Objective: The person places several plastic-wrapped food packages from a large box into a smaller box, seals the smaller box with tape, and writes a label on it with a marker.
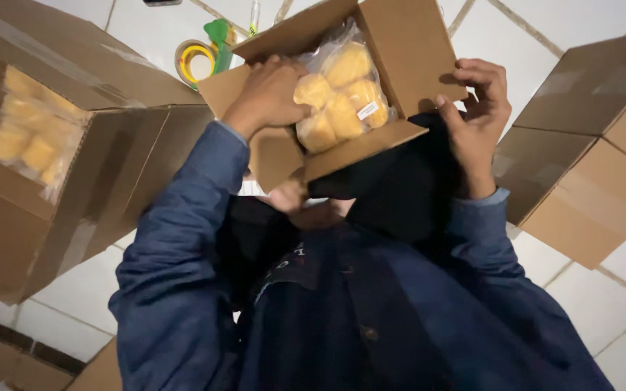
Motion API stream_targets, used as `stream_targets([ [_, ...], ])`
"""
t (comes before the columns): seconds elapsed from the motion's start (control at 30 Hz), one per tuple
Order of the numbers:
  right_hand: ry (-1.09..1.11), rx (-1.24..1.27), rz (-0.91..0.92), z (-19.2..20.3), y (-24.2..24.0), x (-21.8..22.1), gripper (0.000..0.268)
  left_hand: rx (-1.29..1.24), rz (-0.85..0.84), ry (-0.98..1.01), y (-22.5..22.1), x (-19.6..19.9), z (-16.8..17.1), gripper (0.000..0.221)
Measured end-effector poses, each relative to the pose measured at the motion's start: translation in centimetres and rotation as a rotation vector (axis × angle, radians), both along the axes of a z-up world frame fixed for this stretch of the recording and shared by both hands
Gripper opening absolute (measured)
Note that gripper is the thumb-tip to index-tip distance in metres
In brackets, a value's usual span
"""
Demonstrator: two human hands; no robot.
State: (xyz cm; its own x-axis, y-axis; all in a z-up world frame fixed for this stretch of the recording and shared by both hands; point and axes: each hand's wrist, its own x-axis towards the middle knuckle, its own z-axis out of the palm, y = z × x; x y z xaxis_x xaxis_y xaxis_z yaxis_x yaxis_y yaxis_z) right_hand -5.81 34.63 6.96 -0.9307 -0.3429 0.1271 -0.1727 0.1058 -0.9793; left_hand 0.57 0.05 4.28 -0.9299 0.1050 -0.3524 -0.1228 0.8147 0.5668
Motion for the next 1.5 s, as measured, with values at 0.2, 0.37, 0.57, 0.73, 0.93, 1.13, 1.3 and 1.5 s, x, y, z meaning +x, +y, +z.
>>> stream_targets([
  [0.2, 0.026, 0.026, 0.037, 0.7, -0.9, 0.8, 0.047, 0.005, 0.037, -0.058, 0.3, 0.6, -0.6, 0.077],
  [0.37, 0.005, 0.097, 0.103, 2.0, -1.4, 0.5, 0.067, -0.025, 0.108, 0.017, 0.7, 0.5, -0.8, 0.087],
  [0.57, -0.15, 0.04, 0.089, 2.3, -1.5, 0.3, 0.086, 0.096, 0.168, 0.173, 0.9, 1.5, 0.2, 0.07],
  [0.73, -0.12, 0.005, 0.138, 1.5, -0.9, 0.6, 0.078, 0.021, 0.156, 0.189, 1.8, 1.6, 1.5, 0.058],
  [0.93, -0.033, 0.076, 0.285, 1.3, -0.8, -1.2, 0.079, 0.037, 0.368, 0.712, 1.0, 6.0, 5.2, 0.051],
  [1.13, 0.004, 0.18, 0.554, 2.6, -0.9, -3.6, 0.065, 1.115, 1.047, 0.463, 1.0, 12.2, 4.3, 0.056],
  [1.3, 0.193, 0.356, 0.821, 4.4, -2.0, -4.1, 0.066, 1.031, 0.731, 0.444, 3.7, 9.4, 2.0, 0.05],
  [1.5, 0.342, 0.535, 1.017, 3.4, -6.3, -4.1, 0.079, 0.377, 0.383, 0.555, 5.6, 6.9, 1.6, 0.032],
])
